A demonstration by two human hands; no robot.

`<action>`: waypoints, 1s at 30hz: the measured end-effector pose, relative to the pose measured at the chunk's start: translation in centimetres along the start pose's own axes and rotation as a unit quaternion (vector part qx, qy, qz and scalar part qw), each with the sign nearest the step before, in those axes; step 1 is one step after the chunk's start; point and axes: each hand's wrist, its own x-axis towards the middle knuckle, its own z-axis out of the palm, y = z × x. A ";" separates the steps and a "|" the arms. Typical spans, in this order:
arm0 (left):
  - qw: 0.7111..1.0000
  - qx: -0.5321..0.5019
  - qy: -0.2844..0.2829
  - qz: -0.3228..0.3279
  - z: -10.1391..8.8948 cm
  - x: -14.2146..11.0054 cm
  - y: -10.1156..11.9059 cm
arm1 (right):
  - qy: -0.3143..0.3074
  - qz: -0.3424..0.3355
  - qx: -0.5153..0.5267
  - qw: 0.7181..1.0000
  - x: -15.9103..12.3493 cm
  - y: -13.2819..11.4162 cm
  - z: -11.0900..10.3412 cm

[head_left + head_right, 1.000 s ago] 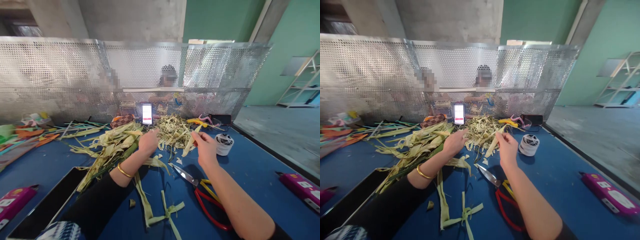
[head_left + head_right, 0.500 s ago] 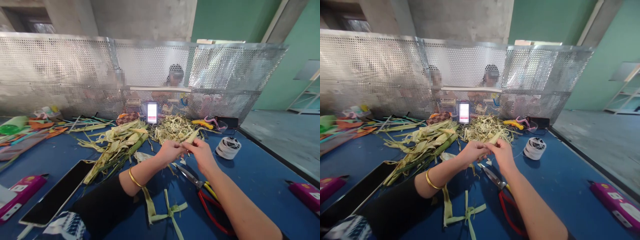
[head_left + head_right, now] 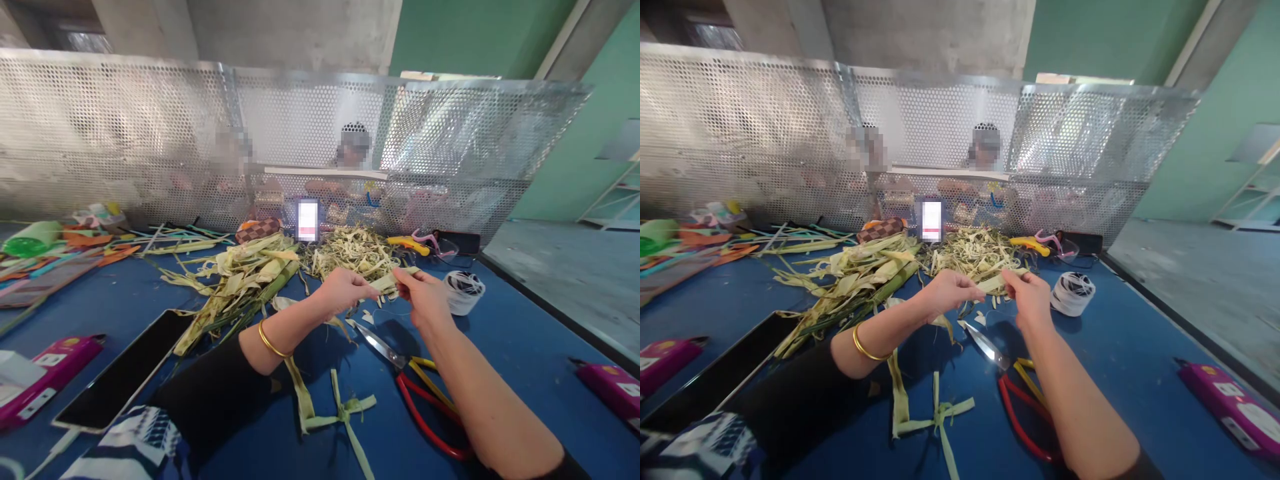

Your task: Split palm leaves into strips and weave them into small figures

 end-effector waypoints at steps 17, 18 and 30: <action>0.999 0.043 0.006 -0.009 -2.8 1.5 -1.2 | 0.044 0.001 0.051 0.998 0.2 -0.7 -0.1; 1.000 0.014 -0.015 -0.011 -3.0 1.6 -1.3 | 0.038 0.004 0.051 0.998 0.2 -0.7 -0.1; 0.941 0.291 0.118 0.124 -3.5 1.6 -0.3 | -0.025 -0.034 -0.018 0.999 -1.5 0.2 1.1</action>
